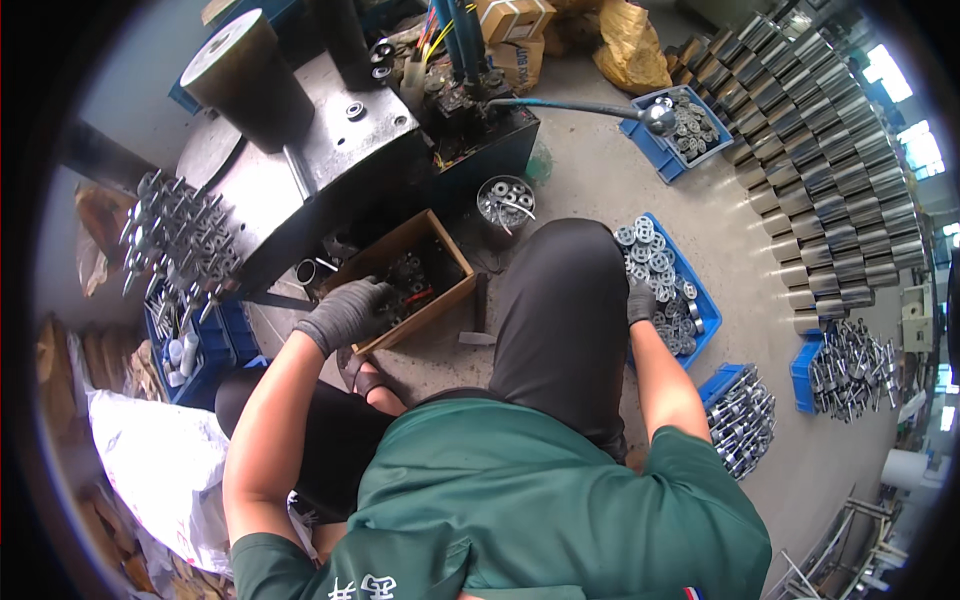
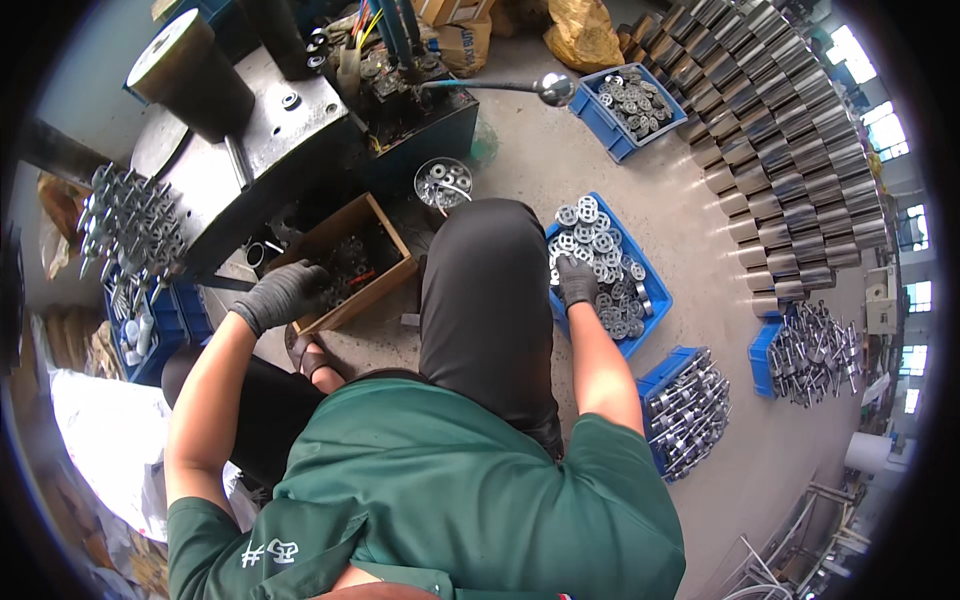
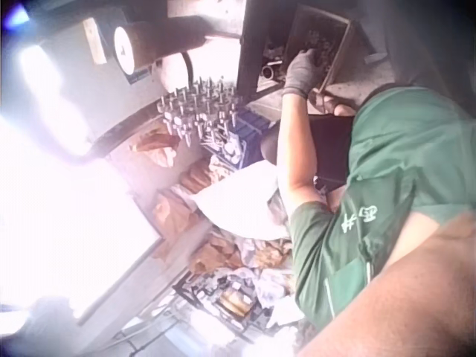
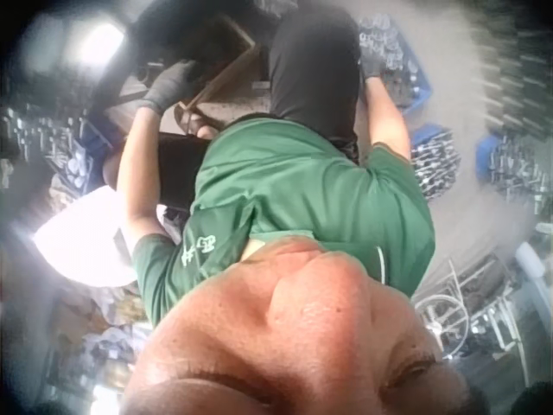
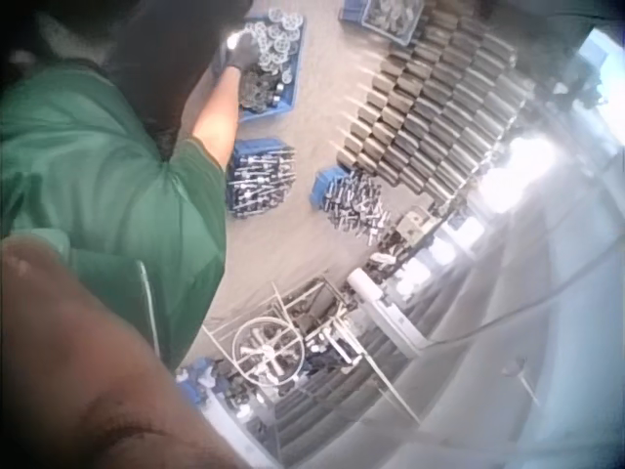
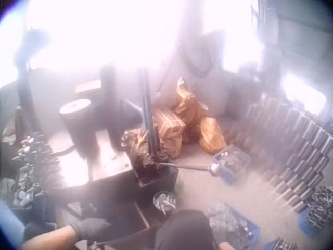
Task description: The recorder is using a manual press machine to assemble small metal components into a larger unit.
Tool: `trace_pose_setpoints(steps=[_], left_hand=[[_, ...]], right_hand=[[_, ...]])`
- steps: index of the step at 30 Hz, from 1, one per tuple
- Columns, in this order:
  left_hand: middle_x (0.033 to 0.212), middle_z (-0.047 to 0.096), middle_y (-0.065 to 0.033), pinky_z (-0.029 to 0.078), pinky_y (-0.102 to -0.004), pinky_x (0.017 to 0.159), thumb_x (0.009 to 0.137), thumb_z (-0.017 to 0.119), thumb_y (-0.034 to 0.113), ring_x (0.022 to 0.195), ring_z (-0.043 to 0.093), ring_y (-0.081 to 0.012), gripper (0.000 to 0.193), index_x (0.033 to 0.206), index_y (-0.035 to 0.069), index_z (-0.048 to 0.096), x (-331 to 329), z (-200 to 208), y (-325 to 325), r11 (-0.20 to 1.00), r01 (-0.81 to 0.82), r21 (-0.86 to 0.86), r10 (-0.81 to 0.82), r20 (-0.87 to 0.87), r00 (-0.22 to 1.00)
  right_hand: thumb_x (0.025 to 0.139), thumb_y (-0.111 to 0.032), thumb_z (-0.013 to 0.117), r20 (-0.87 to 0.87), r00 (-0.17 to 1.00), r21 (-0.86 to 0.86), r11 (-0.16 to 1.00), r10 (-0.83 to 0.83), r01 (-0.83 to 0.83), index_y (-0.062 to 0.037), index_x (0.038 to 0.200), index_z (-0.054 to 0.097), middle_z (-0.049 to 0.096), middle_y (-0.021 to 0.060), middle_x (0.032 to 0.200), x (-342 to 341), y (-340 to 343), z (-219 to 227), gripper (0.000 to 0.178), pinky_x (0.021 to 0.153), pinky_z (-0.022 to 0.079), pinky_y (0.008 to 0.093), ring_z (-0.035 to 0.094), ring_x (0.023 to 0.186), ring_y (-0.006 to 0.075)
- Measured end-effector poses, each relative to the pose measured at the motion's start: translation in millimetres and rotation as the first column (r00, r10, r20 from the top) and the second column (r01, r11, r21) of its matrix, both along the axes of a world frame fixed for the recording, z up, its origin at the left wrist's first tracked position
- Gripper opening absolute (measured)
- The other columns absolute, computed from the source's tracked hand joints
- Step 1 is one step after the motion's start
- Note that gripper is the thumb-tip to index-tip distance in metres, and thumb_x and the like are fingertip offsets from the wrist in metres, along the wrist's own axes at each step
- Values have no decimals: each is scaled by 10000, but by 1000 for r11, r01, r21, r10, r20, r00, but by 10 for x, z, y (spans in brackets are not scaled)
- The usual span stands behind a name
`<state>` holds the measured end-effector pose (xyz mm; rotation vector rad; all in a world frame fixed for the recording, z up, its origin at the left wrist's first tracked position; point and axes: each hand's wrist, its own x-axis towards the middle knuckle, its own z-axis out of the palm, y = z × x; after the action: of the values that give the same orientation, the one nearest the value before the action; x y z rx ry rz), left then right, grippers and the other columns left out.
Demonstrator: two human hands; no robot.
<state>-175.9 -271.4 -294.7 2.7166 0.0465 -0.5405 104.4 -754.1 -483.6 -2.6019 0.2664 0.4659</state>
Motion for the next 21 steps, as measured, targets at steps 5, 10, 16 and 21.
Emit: trace_pose_setpoints(steps=[5, 10, 16, 21], left_hand=[[1006, 672, -187, 536, -487, 864, 866, 718, 305, 974, 664, -391, 343, 1130, 87, 713, -46, 119, -89, 1000, 3, 0, -3, 19, 1000], [1052, 657, -185, 537, -495, 861, 871, 717, 298, 979, 670, -387, 388, 1199, 92, 691, -123, 146, -181, 997, 71, -23, -69, 66, 995], [1061, 649, -189, 537, -496, 870, 893, 699, 316, 1006, 668, -385, 395, 1202, 71, 672, 8, 534, -391, 991, 115, -68, -102, 168, 981], [1108, 649, -190, 537, -490, 901, 922, 688, 324, 1035, 663, -393, 408, 1234, 63, 651, 70, 607, -400, 951, 107, -289, -13, 308, 951]], right_hand=[[933, -445, 570, -440, 895, 876, 185, -69, 445, -93, 1205, 667, 678, 86, 1181, -854, -502, -485, 456, 982, 488, 416, 623, 1130, 257], [931, -477, 598, -389, 890, 912, 39, -236, 409, -82, 1350, 606, 655, 88, 1299, -1251, -91, 1183, 576, 1111, 408, 424, 587, 1219, 257], [946, -265, 681, 114, 977, 986, -144, 180, -88, -76, 1555, 344, 552, 216, 1394, -683, 75, 2563, 721, 512, 430, 230, 529, 741, 164], [901, -285, 752, 376, 881, 926, -150, 287, -347, -21, 1495, 395, 582, 252, 1300, -959, 1507, 3517, 742, 481, 472, 220, 580, 661, 159]])
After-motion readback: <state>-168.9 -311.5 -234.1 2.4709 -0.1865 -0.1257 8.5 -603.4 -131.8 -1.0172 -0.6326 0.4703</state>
